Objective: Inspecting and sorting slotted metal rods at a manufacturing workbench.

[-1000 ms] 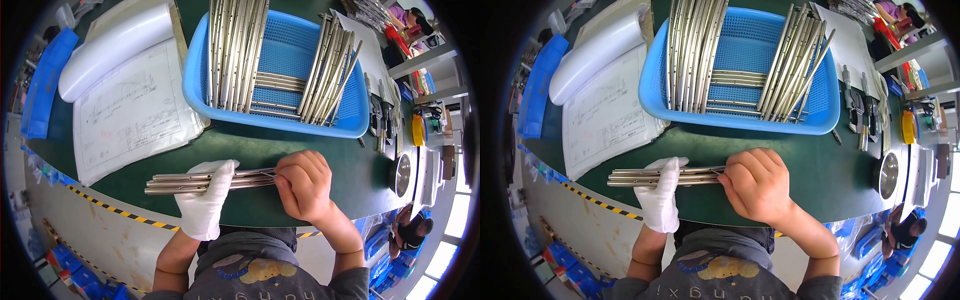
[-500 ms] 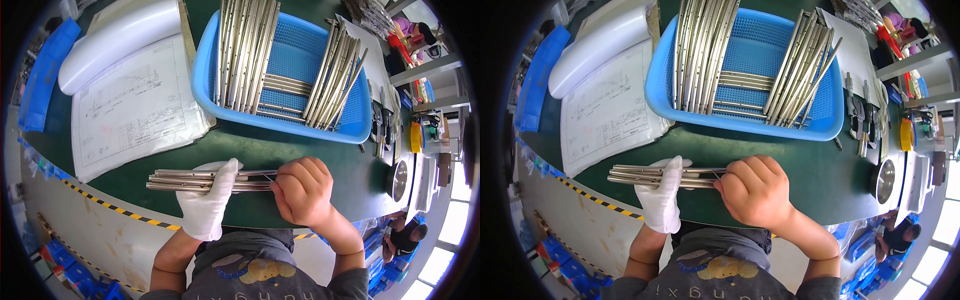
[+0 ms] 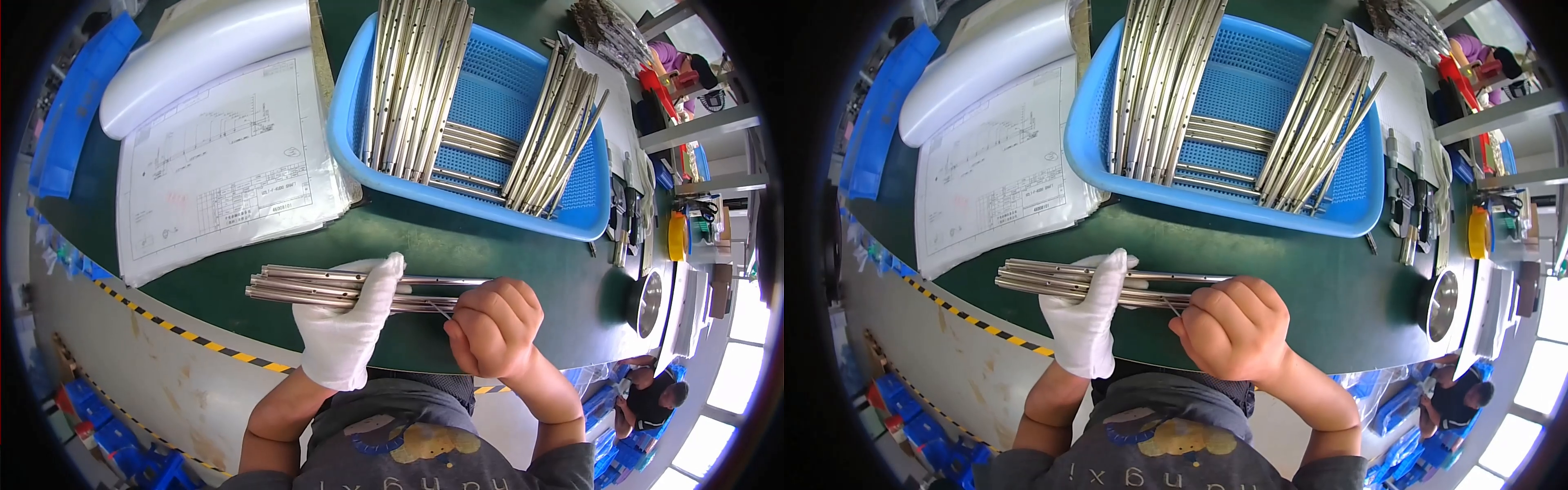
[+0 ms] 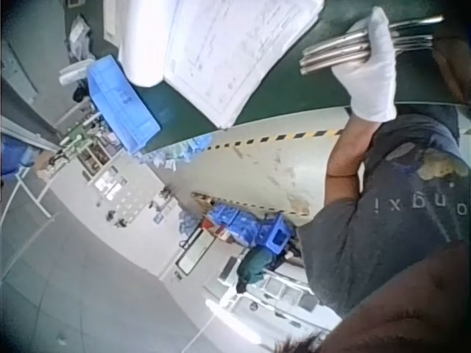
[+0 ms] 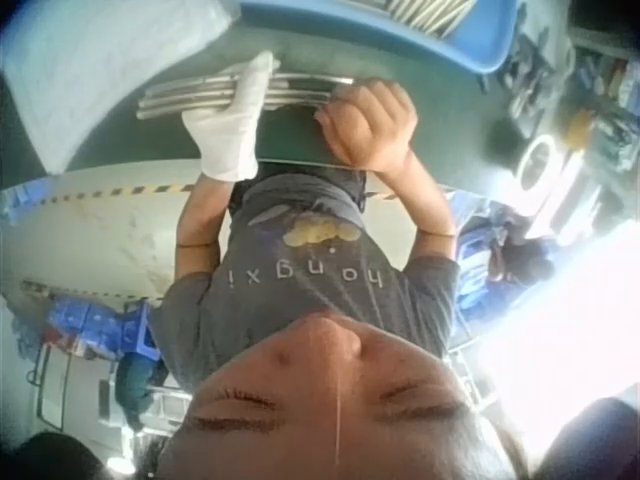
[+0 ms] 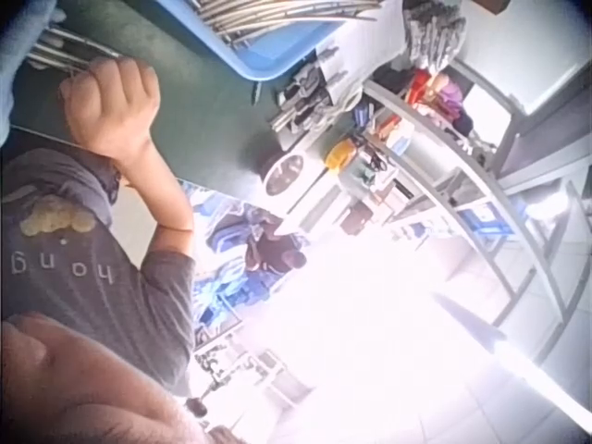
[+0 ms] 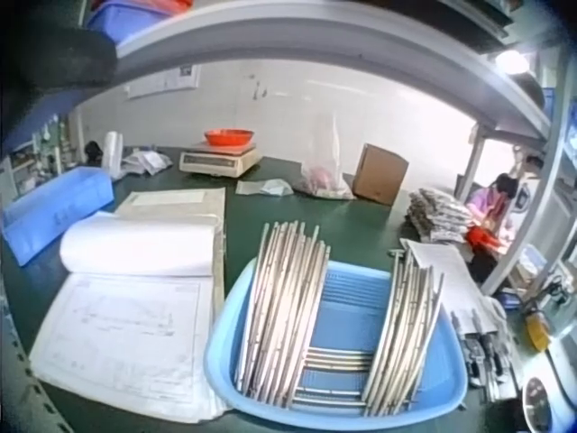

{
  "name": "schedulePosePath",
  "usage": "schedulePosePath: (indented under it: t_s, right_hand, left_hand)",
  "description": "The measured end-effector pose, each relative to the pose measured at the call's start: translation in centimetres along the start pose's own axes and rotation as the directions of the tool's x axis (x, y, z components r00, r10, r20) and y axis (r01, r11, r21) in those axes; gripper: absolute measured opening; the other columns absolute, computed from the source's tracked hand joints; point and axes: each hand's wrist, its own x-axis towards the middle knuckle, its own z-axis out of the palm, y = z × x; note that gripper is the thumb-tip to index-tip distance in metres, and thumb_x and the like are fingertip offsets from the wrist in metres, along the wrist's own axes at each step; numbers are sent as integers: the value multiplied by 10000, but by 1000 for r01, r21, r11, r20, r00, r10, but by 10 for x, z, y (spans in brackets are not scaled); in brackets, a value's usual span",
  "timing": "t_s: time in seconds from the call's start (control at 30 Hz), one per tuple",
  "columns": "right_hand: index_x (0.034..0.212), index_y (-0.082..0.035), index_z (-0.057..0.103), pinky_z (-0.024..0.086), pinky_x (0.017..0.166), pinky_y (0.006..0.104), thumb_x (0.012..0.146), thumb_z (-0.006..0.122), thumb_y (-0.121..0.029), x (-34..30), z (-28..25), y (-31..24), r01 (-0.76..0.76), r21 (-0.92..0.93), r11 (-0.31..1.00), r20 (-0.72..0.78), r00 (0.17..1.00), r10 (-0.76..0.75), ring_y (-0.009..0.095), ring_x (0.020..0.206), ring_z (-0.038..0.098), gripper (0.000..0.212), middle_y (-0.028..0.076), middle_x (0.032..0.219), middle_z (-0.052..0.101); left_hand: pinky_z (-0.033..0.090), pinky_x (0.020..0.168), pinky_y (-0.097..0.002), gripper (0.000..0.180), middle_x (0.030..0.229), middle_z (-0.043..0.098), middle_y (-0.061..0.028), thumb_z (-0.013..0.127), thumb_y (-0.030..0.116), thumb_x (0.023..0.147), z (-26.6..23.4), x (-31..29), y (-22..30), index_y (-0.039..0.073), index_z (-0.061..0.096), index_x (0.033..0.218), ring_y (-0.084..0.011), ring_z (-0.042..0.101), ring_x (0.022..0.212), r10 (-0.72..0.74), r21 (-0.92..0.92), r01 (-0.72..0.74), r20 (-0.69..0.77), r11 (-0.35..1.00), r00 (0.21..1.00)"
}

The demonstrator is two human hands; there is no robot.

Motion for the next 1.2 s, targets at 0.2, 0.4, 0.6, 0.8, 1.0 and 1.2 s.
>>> schedulePosePath:
  t_s: [0.2,0.4,0.6,0.8,1.0,1.2]
  right_hand:
    - [672,-55,495,408,484,290,585,664,-119,0,2,0,-9,40,999,19,1000,8,185,534,502,200,48,681,544]
    - [636,-73,465,400,474,282,567,656,-118,10,-1,-10,-23,-61,998,74,997,28,185,536,498,208,31,662,519]
    - [625,-73,451,387,477,306,568,662,-120,7,-2,-7,-63,-8,998,74,995,63,193,522,490,224,36,650,511]
    - [635,-53,454,353,467,329,643,638,-78,32,-5,4,-128,170,977,75,990,116,228,519,471,186,58,633,489]
    - [639,-47,457,344,470,341,664,617,-68,36,6,9,-115,269,956,96,991,92,242,517,451,163,69,609,455]
    - [658,-49,462,359,479,331,644,632,-83,40,4,5,-76,190,979,136,989,51,232,527,459,174,63,631,458]
  left_hand:
    - [463,598,-189,84,795,638,-56,633,4,782,0,-1,-1,-38,638,854,-78,582,680,2,8,-2,8,1000,1000]
    - [471,608,-198,84,796,637,-61,630,5,785,-1,0,2,-42,634,854,-80,583,681,-23,-6,23,21,1000,1000]
    - [477,617,-202,84,804,635,-65,627,7,788,-2,0,1,-40,632,858,-86,586,690,-38,-72,39,16,997,999]
    - [464,663,-188,125,854,629,-73,604,58,823,-9,-1,2,-34,621,907,-72,570,738,-92,-196,117,133,974,987]
    - [462,679,-194,143,874,626,-71,590,77,837,-8,-2,1,-29,613,930,-74,567,756,-98,-173,119,129,978,987]
    - [463,684,-198,136,877,624,-73,581,68,840,-10,0,2,-33,610,927,-81,569,754,-103,-205,136,164,969,981]
